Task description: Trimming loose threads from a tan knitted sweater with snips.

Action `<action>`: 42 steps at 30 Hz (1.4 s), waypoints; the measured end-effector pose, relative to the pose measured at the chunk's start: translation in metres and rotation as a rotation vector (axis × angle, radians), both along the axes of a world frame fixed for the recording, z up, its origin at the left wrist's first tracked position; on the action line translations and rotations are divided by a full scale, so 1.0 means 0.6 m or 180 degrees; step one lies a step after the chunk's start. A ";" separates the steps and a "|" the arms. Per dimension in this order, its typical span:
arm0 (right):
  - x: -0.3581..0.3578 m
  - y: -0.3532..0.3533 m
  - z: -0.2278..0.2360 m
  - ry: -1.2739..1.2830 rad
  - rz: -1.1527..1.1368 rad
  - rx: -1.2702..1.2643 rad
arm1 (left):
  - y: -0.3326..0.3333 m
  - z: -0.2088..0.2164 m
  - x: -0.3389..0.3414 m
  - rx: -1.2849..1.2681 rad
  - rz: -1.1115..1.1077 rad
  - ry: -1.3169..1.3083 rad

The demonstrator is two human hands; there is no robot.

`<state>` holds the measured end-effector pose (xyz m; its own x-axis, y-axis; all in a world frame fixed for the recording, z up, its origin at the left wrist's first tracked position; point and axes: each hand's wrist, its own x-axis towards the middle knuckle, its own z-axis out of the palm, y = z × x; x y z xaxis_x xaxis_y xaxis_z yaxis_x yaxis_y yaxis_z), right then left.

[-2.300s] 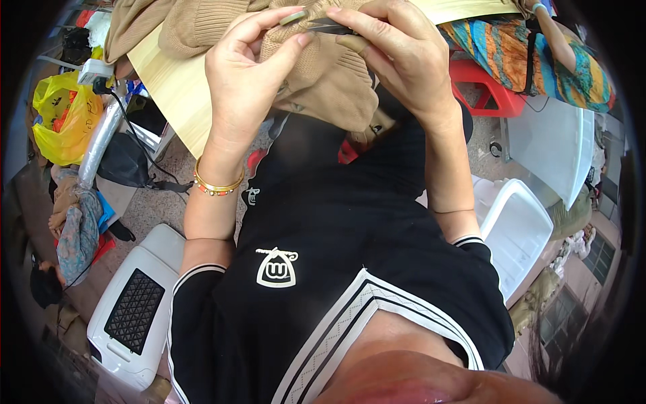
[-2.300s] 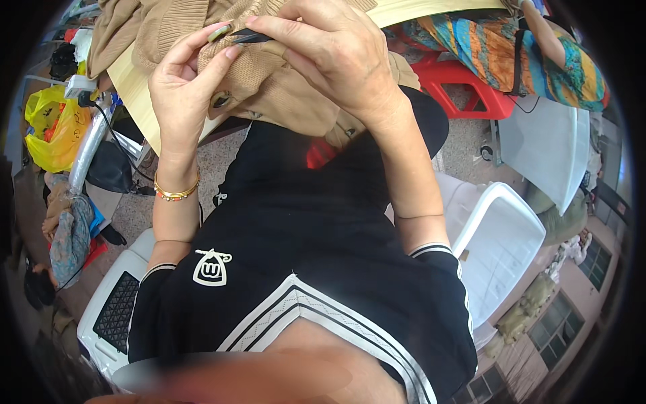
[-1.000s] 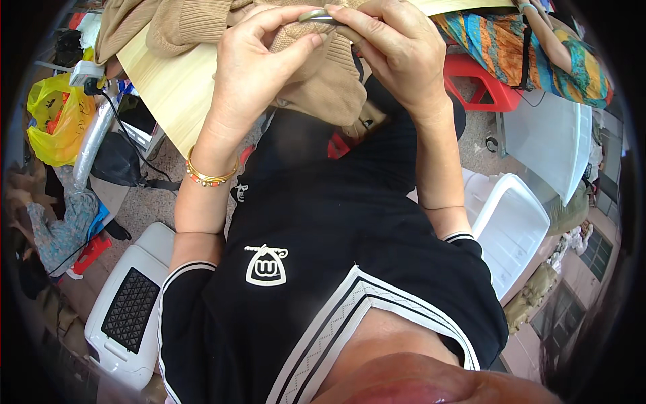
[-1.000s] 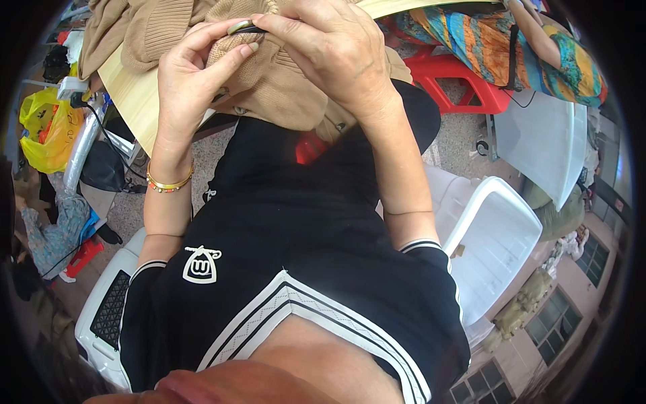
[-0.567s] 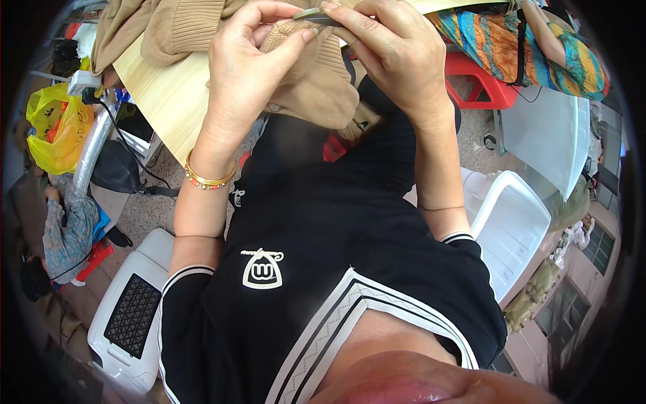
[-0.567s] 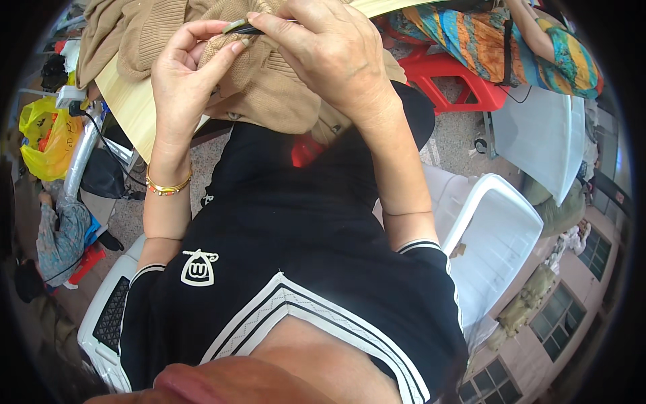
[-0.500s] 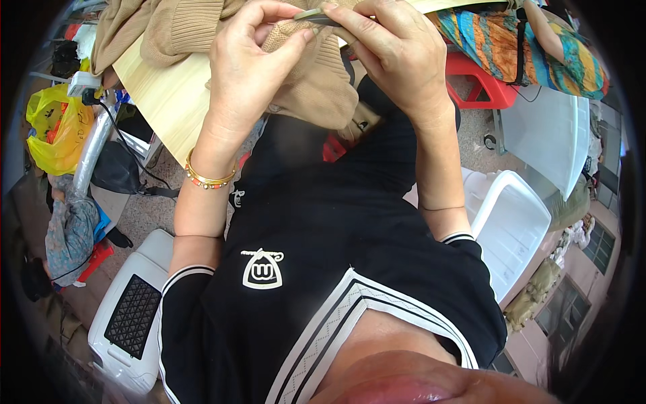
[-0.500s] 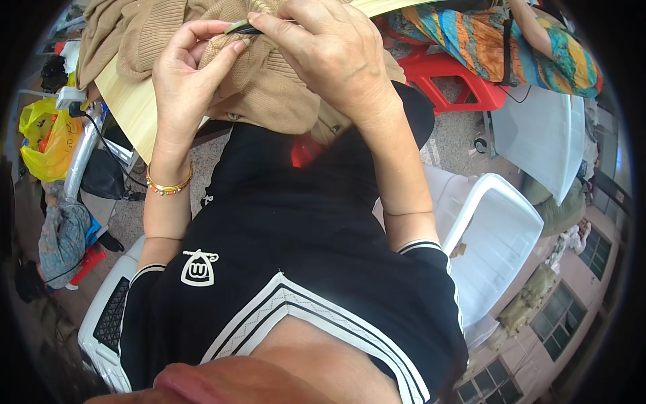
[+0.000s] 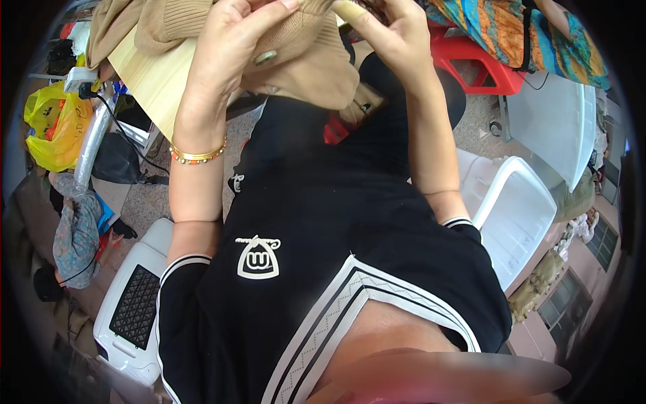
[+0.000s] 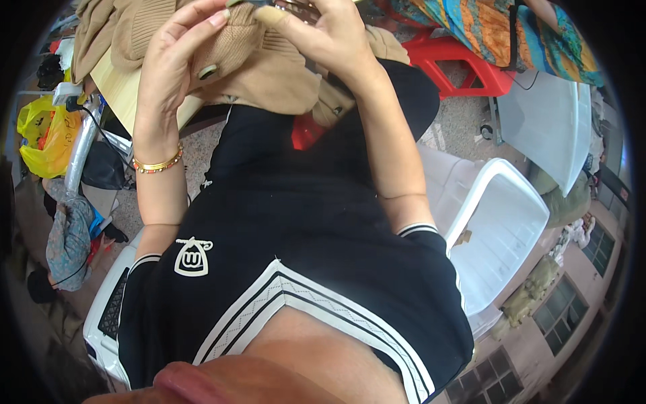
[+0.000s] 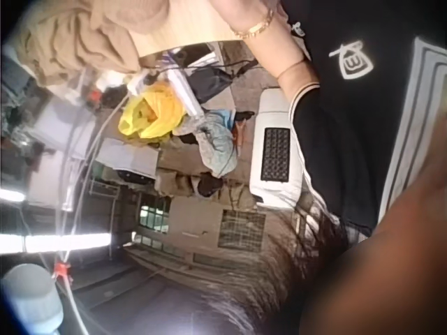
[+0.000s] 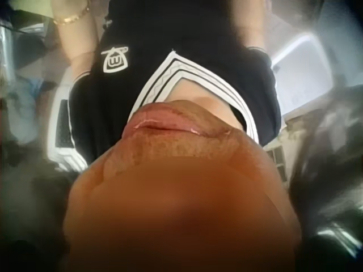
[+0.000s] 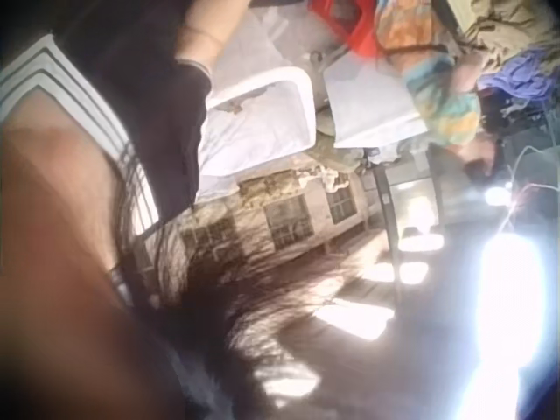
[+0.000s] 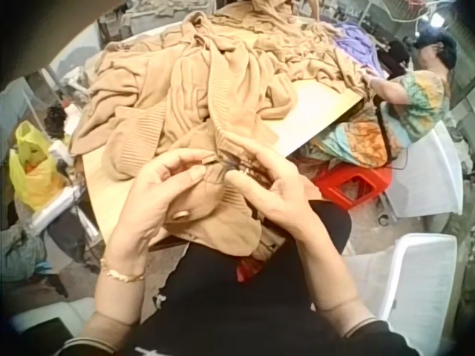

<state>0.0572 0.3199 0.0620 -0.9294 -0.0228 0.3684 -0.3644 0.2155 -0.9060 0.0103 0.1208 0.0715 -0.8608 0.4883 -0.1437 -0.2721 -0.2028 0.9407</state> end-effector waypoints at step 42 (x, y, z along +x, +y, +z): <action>-0.015 0.016 -0.063 -0.1048 -0.0955 -0.2810 | -0.039 -0.067 0.044 -0.0966 -0.0134 0.0924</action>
<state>0.0479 0.3294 0.0240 -0.9108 0.3891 -0.1380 -0.1063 -0.5441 -0.8323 0.0366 0.0974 0.0315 -0.8668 0.4969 -0.0407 0.0111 0.1008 0.9948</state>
